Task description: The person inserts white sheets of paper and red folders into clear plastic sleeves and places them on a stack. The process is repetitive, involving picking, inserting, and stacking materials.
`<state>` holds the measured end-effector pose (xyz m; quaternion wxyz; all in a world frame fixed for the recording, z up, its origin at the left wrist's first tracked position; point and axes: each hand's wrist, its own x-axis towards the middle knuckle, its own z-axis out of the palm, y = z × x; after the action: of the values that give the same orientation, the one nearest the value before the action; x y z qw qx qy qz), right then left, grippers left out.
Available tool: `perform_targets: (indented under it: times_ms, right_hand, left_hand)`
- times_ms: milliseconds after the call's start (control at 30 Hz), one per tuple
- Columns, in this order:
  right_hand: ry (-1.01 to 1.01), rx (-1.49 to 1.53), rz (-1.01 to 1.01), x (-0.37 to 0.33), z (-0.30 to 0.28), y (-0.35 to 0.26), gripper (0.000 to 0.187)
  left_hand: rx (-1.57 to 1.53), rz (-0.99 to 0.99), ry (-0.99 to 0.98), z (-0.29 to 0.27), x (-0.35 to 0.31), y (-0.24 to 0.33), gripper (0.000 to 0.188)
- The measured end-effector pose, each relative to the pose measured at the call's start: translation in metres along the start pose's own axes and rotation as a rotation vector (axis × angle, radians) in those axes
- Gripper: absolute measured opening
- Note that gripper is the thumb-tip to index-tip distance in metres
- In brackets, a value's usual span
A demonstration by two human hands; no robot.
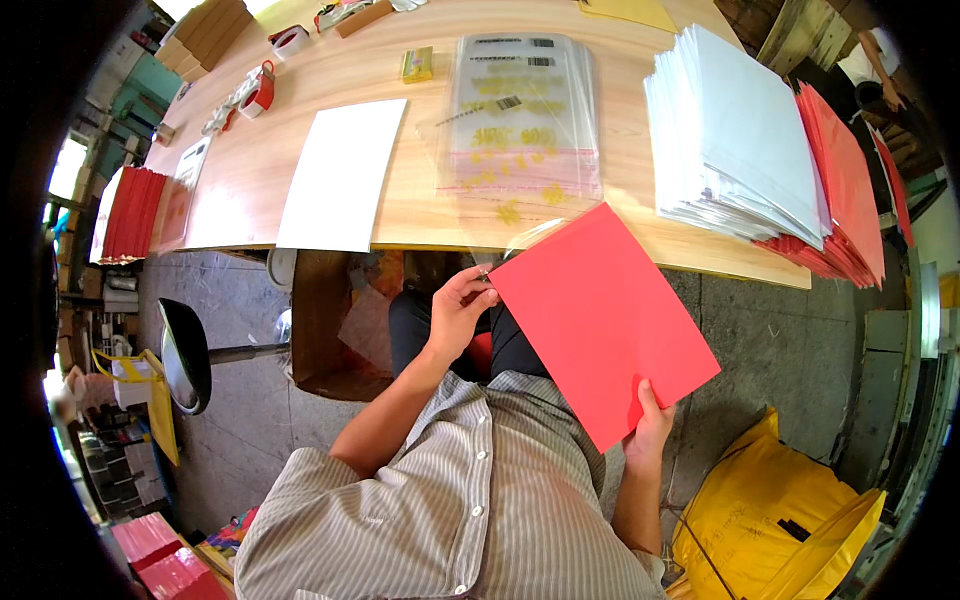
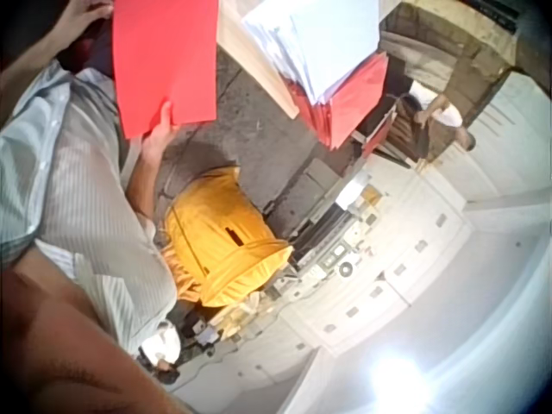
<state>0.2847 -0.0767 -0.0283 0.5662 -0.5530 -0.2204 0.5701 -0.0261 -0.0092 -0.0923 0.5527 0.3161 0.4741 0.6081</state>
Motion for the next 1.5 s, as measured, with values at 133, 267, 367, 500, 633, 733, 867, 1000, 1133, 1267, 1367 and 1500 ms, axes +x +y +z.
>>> perform_targets:
  times_ms: [133,267,367,500,633,733,867,1000,1133,1267,1367,1500]
  right_hand:
    - [0.006,0.026,-0.013,-0.001,0.008,0.0,0.034]
    - [-0.035,0.093,0.021,0.002,0.003,0.006,0.036]
    - [-0.045,0.135,0.029,0.0,0.01,0.004,0.037]
    - [-0.048,0.065,-0.009,0.003,0.011,0.004,0.039]
    - [-0.017,0.076,-0.032,0.003,0.017,-0.003,0.036]
    - [-0.021,0.082,-0.022,0.003,0.014,-0.003,0.035]
    - [-0.029,0.077,-0.016,0.006,0.009,-0.001,0.035]
    - [-0.024,0.049,-0.015,0.005,0.007,-0.004,0.035]
    - [-0.024,0.051,-0.022,0.007,0.005,-0.003,0.035]
    - [-0.04,0.092,0.006,0.012,-0.001,0.004,0.036]
    - [-0.052,0.173,0.033,0.008,0.007,0.01,0.035]
    - [-0.118,0.211,0.078,0.001,0.017,0.006,0.035]
  left_hand:
    - [0.163,0.027,0.015,0.003,-0.005,-0.002,0.043]
    - [0.077,0.022,0.043,0.005,-0.006,-0.006,0.045]
    - [0.005,0.055,0.119,0.012,-0.006,0.005,0.039]
    - [0.103,0.078,0.129,0.014,-0.001,0.017,0.037]
    - [0.126,0.136,0.091,0.012,-0.002,0.013,0.038]
    - [0.185,0.192,0.081,0.009,-0.002,0.0,0.038]
    - [0.252,0.194,0.103,0.007,-0.002,-0.002,0.039]
    - [0.241,0.209,0.098,0.007,-0.002,-0.002,0.037]
    - [0.216,0.189,0.076,0.007,-0.005,-0.003,0.038]
    - [0.058,0.109,0.077,0.012,-0.01,-0.003,0.039]
    - [-0.031,0.08,0.083,0.02,-0.01,0.0,0.035]
    - [-0.015,0.069,0.118,0.033,-0.004,-0.008,0.026]
